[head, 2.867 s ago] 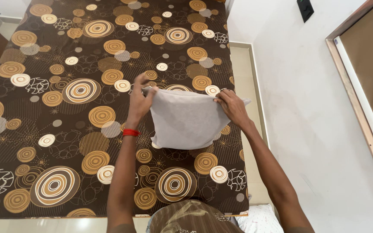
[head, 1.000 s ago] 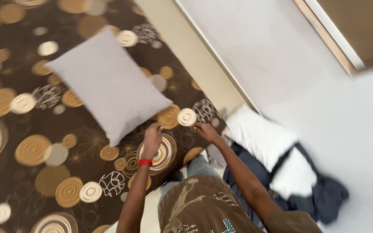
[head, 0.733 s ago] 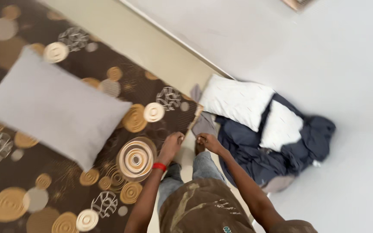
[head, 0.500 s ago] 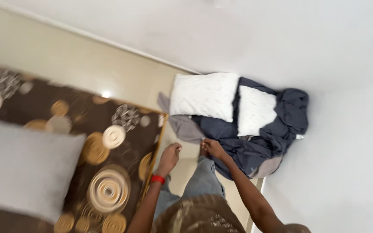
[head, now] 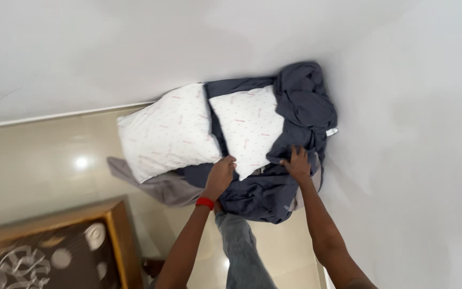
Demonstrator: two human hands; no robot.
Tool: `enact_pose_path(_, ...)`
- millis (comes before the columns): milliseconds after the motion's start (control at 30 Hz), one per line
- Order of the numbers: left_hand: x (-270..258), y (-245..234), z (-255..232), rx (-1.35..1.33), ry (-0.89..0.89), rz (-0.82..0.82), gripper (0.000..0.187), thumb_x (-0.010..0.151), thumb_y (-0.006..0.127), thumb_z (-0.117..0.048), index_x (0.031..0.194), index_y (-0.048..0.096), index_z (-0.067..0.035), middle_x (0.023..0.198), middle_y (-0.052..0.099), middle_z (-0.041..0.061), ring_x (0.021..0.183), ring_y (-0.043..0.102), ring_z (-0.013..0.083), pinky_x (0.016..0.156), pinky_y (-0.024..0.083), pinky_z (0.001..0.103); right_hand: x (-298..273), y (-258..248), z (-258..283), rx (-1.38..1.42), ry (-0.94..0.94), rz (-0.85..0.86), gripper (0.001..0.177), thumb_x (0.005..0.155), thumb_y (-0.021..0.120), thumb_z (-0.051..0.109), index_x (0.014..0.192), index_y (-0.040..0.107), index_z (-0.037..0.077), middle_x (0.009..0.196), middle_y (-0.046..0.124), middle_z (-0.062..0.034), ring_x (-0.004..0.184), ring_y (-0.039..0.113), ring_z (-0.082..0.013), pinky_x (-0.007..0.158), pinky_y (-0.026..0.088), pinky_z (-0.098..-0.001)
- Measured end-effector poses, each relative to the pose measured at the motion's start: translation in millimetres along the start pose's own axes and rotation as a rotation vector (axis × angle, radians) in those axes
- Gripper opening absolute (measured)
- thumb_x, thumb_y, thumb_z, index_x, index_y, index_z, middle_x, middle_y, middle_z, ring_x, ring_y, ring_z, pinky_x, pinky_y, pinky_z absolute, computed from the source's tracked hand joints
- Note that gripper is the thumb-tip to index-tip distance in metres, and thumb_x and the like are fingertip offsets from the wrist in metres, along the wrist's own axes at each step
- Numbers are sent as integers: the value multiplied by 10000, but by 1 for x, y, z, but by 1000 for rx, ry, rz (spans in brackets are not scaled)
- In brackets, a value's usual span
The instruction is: The person places a pillow on a bed and inserts it into a gray pillowcase, smoothing and adjusting the case to fit. The person then picks up a second pillow and a blue pillowcase and begins to insert the pillow into the case.
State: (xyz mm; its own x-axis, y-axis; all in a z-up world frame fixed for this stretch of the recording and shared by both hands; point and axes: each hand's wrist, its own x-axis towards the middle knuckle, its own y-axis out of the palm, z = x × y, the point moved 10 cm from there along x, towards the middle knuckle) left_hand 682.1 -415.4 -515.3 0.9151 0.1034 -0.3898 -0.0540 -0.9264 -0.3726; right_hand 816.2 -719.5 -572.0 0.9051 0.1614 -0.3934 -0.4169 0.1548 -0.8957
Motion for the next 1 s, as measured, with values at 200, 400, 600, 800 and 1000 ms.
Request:
enact_pose_path(200,49,61,-34,35,16,206,264,1027,555,-183,1220,636,-22,1094,676,192,920,678,361,837,548,458,-1,61,-6,-172,-83,98,388,877,686,80,1262,683,135,1173,706,-124,1147,642,-333,1022,447,-590)
enact_pose_path(400,50,20,-153,224,433,93,728,863,723,-48,1504,379,-30,1514,368,293,1399,360,455,1099,355,534,1,-81,99,504,-432,-202,224,941,615,2,1159,650,-35,999,686,-195,905,633,-336,792,509,-440)
enact_pose_path(600,-5,-156,-301,138,630,-59,786,724,673,45,1472,463,-71,1310,575,205,1280,510,367,1134,365,506,-40,-220,253,689,-486,323,201,985,642,122,1132,705,0,823,695,-85,712,601,-142,651,500,-327)
enact_pose_path(800,-107,-313,-296,-5,18,-85,262,901,653,-32,1163,667,-43,744,662,116,648,608,249,640,493,391,-116,-345,438,844,-908,206,146,984,648,65,1107,683,-5,995,667,-84,909,627,-158,780,508,-328)
enact_pose_path(1000,-279,-466,-285,72,252,-704,201,848,672,4,1048,696,-3,930,701,146,778,670,213,712,527,337,-234,-374,613,780,-1264,331,164,936,665,-8,1099,677,-16,1019,648,-90,929,621,-169,803,506,-329)
